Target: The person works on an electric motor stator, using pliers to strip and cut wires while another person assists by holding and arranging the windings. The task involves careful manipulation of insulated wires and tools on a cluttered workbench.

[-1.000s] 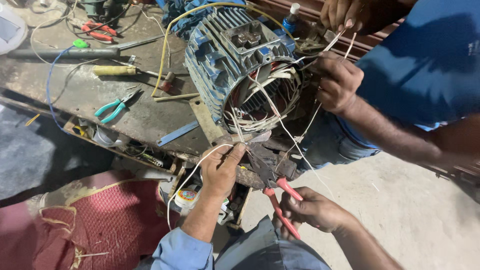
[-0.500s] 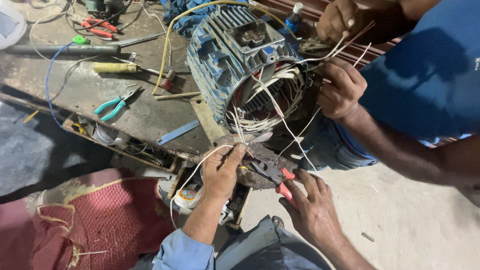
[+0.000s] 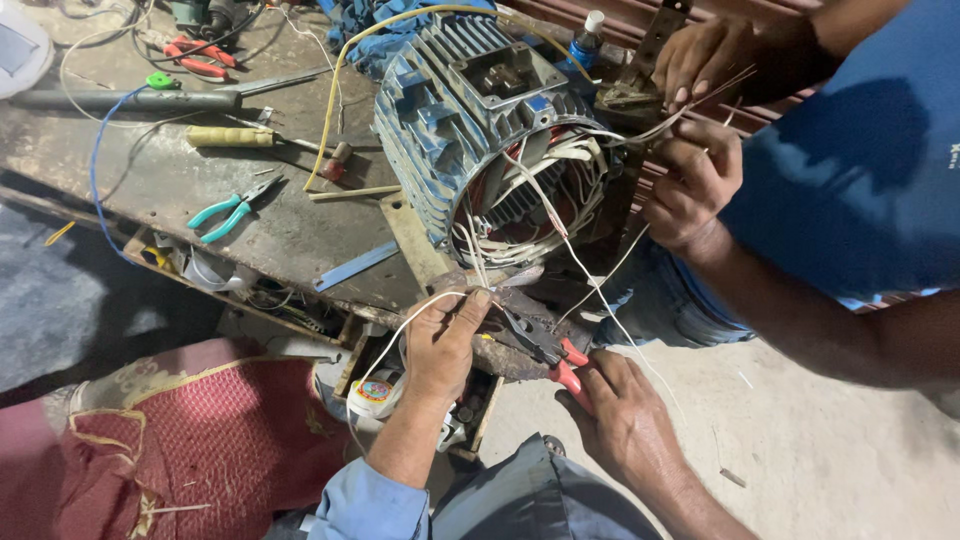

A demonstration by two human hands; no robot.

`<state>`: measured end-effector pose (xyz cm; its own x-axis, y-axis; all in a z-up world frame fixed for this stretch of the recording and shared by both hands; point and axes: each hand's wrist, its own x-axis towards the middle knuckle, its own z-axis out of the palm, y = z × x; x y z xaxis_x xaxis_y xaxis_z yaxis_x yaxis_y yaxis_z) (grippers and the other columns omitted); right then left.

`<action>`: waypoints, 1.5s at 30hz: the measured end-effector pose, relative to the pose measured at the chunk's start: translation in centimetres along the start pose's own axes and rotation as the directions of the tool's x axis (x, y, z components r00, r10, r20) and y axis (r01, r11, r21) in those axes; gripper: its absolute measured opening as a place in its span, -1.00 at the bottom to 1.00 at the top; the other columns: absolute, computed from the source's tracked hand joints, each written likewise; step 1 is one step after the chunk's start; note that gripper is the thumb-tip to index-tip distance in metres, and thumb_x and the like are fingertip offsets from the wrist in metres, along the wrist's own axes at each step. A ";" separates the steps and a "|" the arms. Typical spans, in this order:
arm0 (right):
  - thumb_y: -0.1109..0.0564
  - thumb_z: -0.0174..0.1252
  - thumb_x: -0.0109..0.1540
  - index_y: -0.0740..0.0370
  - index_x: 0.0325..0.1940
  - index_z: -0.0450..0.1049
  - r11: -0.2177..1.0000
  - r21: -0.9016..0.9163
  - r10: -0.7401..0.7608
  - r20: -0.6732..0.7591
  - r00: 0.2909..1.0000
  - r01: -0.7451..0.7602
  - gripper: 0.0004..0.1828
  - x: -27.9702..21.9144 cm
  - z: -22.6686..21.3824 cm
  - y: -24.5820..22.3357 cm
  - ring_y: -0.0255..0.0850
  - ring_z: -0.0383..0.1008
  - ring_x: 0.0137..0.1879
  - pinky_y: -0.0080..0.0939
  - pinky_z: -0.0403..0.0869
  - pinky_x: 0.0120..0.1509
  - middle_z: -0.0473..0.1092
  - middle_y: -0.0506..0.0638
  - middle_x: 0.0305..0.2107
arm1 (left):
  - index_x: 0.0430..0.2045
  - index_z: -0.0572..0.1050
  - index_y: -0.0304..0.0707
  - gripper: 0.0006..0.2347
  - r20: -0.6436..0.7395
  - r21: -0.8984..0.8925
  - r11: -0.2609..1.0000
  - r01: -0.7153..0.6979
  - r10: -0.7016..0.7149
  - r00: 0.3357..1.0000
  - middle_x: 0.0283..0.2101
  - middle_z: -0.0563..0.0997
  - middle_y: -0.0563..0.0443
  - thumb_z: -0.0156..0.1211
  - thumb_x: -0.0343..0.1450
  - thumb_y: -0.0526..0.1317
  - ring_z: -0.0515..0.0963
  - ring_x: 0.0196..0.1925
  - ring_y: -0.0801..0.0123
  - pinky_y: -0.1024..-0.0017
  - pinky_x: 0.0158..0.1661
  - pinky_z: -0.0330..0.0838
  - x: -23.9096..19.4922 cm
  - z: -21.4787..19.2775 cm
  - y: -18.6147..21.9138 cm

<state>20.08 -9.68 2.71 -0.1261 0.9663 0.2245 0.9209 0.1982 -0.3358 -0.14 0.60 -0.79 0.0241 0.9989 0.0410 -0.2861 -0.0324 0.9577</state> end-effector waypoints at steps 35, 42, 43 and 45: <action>0.03 0.14 0.31 0.29 0.09 0.55 0.513 0.713 -0.207 0.642 0.738 -0.477 -0.64 2.8 -2.3 6.4 -0.08 0.56 0.06 -0.03 0.53 0.12 0.56 0.15 -0.11 | -0.19 0.62 -0.40 -0.85 0.481 0.329 0.924 -0.195 0.013 0.877 -0.27 0.66 0.00 0.20 0.52 -0.27 0.57 -0.21 0.43 0.42 -0.14 0.48 3.1 -2.7 3.5; 0.16 0.34 0.09 0.25 0.18 0.46 0.965 0.243 -0.044 -0.200 0.979 0.093 -0.44 0.6 3.1 2.1 0.23 0.28 0.31 0.14 0.33 0.31 0.21 0.34 0.27 | -0.17 0.65 -0.37 -0.85 0.366 -0.107 0.958 0.265 -0.210 0.907 -0.46 0.46 0.24 0.28 0.49 -0.26 0.25 -0.49 0.67 0.63 -0.48 0.08 1.6 -1.1 1.7; 0.15 0.34 0.07 0.21 0.17 0.46 0.980 0.136 -0.097 -0.322 0.942 0.147 -0.43 1.3 3.5 1.5 0.24 0.31 0.28 0.15 0.34 0.30 0.23 0.33 0.24 | -0.17 0.64 -0.36 -0.85 0.381 -0.165 0.940 0.299 -0.219 0.898 -0.47 0.46 0.25 0.28 0.48 -0.25 0.25 -0.51 0.68 0.63 -0.49 0.07 1.6 -1.1 1.6; 0.14 0.39 0.05 0.16 0.12 0.46 0.987 0.070 -0.105 -0.410 0.906 0.145 -0.45 2.5 3.9 0.7 0.22 0.31 0.28 0.22 0.31 0.31 0.24 0.28 0.23 | -0.16 0.63 -0.34 -0.84 0.409 -0.276 0.886 0.372 -0.242 0.880 -0.47 0.46 0.26 0.28 0.47 -0.24 0.23 -0.53 0.71 0.63 -0.51 0.03 1.6 -1.2 1.3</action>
<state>19.02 -6.51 -0.52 -0.0592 0.7873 0.6137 0.8648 0.3475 -0.3625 -1.61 2.16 0.22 0.4820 0.8726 -0.0788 -0.5091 0.3521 0.7854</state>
